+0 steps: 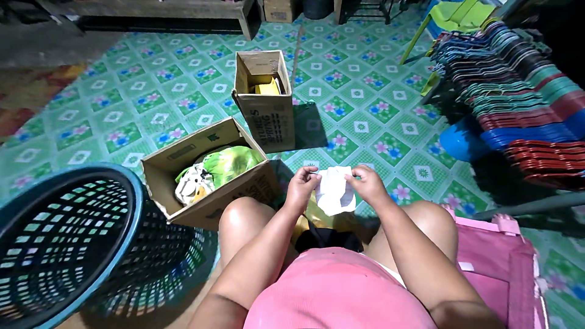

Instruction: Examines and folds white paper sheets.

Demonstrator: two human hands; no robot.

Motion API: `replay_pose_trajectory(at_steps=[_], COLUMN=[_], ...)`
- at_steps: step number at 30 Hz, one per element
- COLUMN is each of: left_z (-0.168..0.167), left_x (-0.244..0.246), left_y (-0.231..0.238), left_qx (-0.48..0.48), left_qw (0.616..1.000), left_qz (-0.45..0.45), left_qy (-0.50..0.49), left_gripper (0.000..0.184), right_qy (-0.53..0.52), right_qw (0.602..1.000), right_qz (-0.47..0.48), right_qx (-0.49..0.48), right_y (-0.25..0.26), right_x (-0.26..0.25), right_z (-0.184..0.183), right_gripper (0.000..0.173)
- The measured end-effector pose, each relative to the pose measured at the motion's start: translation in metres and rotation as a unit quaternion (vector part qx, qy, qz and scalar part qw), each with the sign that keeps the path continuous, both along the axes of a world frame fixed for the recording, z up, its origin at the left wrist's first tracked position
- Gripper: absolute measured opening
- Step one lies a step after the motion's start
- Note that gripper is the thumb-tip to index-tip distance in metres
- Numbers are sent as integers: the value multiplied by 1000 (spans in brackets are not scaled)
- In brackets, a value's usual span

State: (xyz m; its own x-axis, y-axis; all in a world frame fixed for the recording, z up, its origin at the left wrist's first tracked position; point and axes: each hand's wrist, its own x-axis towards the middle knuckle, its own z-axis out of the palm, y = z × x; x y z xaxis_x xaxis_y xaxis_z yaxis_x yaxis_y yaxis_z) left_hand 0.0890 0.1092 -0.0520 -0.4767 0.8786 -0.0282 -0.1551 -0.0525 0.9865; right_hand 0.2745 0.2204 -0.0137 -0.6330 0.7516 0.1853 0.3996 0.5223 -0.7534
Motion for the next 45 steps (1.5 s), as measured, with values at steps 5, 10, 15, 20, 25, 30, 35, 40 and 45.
replay_pose_trajectory(at_steps=[5, 10, 15, 20, 25, 30, 35, 40, 45], left_z=[-1, -8, -6, -1, 3, -2, -6, -8, -8], left_x=[-5, -2, 4, 3, 5, 5, 6, 9, 13], left_y=[-3, -4, 1, -3, 0, 1, 1, 2, 2], left_qx=[-4, -52, -142, -117, -167, -167, -166, -161, -118], left_qw=[990, 980, 974, 982, 976, 983, 985, 981, 962], left_qz=[4, -100, -122, -147, -131, -72, -37, -36, -50], left_qy=[141, 167, 128, 26, 41, 17, -29, -107, -239], left_gripper=[19, 34, 24, 28, 18, 16, 17, 17, 23], right_qy=[10, -22, -45, -33, -12, 26, -6, -37, -149], right_qw=[998, 981, 966, 987, 990, 972, 959, 981, 978], right_qz=[-7, 19, 44, 7, -59, -42, -32, 16, 62], right_qx=[54, 190, 252, 157, 130, 229, 280, 187, 135], right_y=[7, -1, -10, -3, -5, -18, -33, -22, -28], right_x=[6, -1, -12, -9, -12, -14, -22, -18, -21], right_z=[-2, -15, -23, -18, -20, -21, -24, -20, -18], right_gripper=[19, 20, 18, 21, 21, 18, 8, 15, 29])
